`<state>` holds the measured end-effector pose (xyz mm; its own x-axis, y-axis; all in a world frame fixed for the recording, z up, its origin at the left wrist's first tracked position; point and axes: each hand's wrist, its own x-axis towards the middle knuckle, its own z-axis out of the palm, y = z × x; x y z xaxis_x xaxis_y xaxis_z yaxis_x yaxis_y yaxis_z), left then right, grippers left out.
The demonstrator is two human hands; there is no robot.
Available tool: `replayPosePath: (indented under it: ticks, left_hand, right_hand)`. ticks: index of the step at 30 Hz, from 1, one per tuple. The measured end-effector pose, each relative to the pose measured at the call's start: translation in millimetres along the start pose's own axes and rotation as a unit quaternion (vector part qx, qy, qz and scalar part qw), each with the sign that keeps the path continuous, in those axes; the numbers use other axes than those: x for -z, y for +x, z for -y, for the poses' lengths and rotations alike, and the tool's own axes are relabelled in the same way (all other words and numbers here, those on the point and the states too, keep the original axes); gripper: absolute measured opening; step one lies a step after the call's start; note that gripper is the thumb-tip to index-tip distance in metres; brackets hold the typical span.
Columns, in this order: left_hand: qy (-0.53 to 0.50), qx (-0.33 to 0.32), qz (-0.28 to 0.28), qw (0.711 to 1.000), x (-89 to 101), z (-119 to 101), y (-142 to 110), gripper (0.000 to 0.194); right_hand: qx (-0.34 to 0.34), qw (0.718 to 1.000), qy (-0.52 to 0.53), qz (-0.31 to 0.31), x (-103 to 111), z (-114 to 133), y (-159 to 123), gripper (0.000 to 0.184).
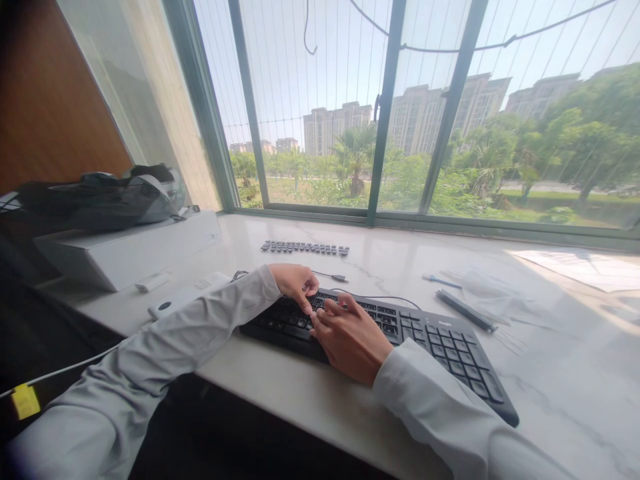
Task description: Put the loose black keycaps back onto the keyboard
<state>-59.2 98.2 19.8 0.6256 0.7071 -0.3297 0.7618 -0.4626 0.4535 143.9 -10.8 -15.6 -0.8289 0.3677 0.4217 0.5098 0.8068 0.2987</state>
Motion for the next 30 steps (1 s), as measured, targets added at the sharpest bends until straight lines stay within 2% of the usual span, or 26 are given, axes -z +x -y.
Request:
replayPosePath:
  ticks: [5,10,15,17,20,22,24,26,27,30]
  left_hand:
    - [-0.002,-0.015,0.011,1.000,-1.1,0.2,2.6,0.053]
    - [0.017,-0.021,-0.013,1.000,-2.2,-4.9,-0.1,0.051]
    - [-0.021,-0.034,-0.011,0.999,1.6,-1.5,-4.2,0.051]
    - [-0.035,-0.026,-0.051,0.998,8.4,7.3,-5.6,0.051]
    - [-0.017,0.025,-0.193,0.981,22.9,31.2,-8.0,0.048]
    - [0.030,0.092,-0.311,0.946,31.3,51.7,-9.8,0.043]
    - [0.085,0.183,-0.390,0.899,35.5,71.4,-10.8,0.039]
    - [0.139,0.262,-0.406,0.864,35.0,87.0,-9.7,0.036]
    - [0.160,0.283,-0.400,0.857,33.3,92.6,-8.1,0.034]
    - [0.196,0.293,-0.375,0.857,25.8,101.5,-0.5,0.033]
  right_hand:
    - [-0.002,1.000,0.004,0.013,2.4,1.4,2.9,0.018]
    - [0.001,1.000,0.004,0.017,2.3,1.6,2.8,0.020]
    - [-0.021,1.000,0.011,-0.008,3.4,-2.3,1.0,0.022]
    - [-0.045,0.998,0.020,-0.025,4.8,-4.0,0.6,0.025]
    - [-0.079,0.995,0.051,-0.027,6.2,-4.2,0.4,0.030]
    - [-0.085,0.993,0.077,-0.011,5.8,-3.1,0.2,0.032]
    - [-0.084,0.992,0.091,0.000,4.7,-1.9,-0.2,0.030]
    - [-0.086,0.992,0.094,-0.001,3.9,-1.3,-0.8,0.027]
    - [-0.088,0.992,0.094,-0.002,3.7,-1.2,-1.0,0.027]
    - [-0.090,0.991,0.098,-0.005,4.2,-1.0,-1.6,0.026]
